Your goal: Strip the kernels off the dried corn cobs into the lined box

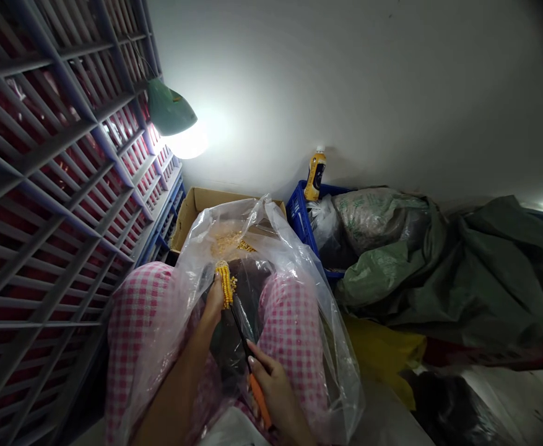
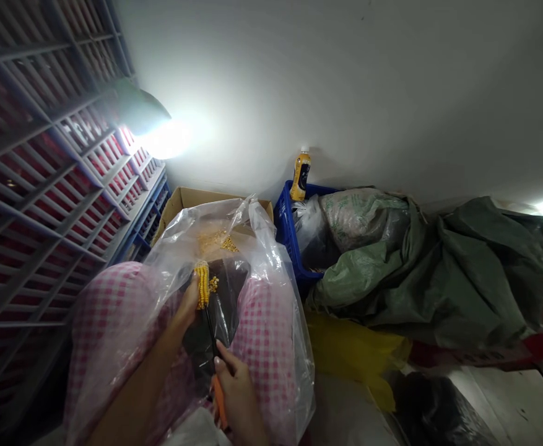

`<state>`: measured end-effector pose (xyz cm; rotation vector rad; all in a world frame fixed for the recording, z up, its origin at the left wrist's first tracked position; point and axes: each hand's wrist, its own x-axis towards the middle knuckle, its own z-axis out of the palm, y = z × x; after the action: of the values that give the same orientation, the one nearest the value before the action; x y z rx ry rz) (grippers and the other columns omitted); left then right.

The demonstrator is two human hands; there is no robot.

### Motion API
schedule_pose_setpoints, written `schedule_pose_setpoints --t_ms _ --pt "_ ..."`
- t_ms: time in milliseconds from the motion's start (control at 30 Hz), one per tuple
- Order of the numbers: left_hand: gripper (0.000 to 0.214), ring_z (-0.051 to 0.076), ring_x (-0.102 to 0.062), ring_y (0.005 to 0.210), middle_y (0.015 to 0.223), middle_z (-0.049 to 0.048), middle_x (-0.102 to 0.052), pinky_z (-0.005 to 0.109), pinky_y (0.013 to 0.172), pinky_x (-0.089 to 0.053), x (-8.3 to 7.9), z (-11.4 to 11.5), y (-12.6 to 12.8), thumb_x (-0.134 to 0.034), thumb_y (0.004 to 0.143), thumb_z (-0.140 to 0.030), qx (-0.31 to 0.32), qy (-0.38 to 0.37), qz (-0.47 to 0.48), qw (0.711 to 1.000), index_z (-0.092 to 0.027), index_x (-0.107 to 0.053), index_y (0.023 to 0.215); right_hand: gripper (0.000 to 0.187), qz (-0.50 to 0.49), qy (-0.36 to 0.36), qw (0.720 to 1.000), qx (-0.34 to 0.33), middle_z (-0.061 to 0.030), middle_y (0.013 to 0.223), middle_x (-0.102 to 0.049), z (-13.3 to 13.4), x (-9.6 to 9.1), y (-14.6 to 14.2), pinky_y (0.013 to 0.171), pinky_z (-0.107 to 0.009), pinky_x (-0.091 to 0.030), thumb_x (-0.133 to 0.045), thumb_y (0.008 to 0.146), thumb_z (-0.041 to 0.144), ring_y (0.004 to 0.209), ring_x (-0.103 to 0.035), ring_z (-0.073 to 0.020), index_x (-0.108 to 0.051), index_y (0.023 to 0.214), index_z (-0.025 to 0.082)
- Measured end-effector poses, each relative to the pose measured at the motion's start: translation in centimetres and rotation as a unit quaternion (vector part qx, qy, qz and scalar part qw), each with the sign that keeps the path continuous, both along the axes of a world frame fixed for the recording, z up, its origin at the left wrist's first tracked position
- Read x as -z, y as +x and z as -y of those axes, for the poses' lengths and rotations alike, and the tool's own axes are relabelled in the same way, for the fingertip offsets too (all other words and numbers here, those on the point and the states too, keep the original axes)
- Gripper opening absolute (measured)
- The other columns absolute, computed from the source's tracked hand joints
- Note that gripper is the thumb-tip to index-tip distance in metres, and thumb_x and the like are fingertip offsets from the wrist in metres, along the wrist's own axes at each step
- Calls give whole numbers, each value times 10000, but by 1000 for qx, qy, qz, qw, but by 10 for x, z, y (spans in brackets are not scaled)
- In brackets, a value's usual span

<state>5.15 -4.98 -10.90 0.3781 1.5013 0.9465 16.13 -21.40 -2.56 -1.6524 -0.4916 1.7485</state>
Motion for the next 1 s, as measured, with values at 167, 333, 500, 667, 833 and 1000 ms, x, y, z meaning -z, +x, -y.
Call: schedule_pose_setpoints --t_ms 167,333,500,667,833,1000 --pt "405 146 -653 662 725 51 -683 197 547 -482 4 -2 -1 -322 943 -419 -14 0 4 1000 -163 -634 923 709 -171 -88 978 84 29 639 -609 2 5 5 326 -142 -223 -629 711 497 333 -373 -39 -460 1341 217" --pt "381 139 -655 714 778 50 -694 190 589 -488 3 0 -2 -344 946 -384 -9 19 -14 1000 -157 -647 909 446 230 126 957 -124 -134 1046 -695 4 0 2 784 -318 -479 -516 825 314 905 -649 -227 -606 1232 156" --pt "370 148 -659 747 795 62 -701 174 553 -472 -1 1 -1 -368 940 -367 17 16 -24 999 -153 -660 867 445 323 133 913 -211 -151 1123 -673 1 -9 -2 854 -373 -455 -399 870 222 997 -639 -279 -566 1273 137" --pt "368 136 -645 670 770 52 -696 190 589 -491 1 2 -1 -364 943 -367 30 9 -18 999 -139 -653 936 510 148 78 983 -70 -98 901 -716 0 2 -4 648 -269 -496 -533 824 383 743 -654 -177 -579 1253 111" --pt "477 154 -642 638 729 59 -685 240 605 -510 9 2 -2 -308 940 -450 40 -2 -8 999 -112 -643 969 889 -115 -55 991 34 66 538 -543 -2 10 1 290 -169 -252 -649 657 580 301 -358 -57 -389 1400 166" --pt "453 193 -661 881 894 89 -705 261 760 -509 12 -1 -4 -306 941 -431 29 20 -37 999 -127 -631 1030 572 81 46 994 -61 -52 727 -676 -2 6 1 528 -253 -471 -549 805 433 570 -611 -155 -535 1304 154"
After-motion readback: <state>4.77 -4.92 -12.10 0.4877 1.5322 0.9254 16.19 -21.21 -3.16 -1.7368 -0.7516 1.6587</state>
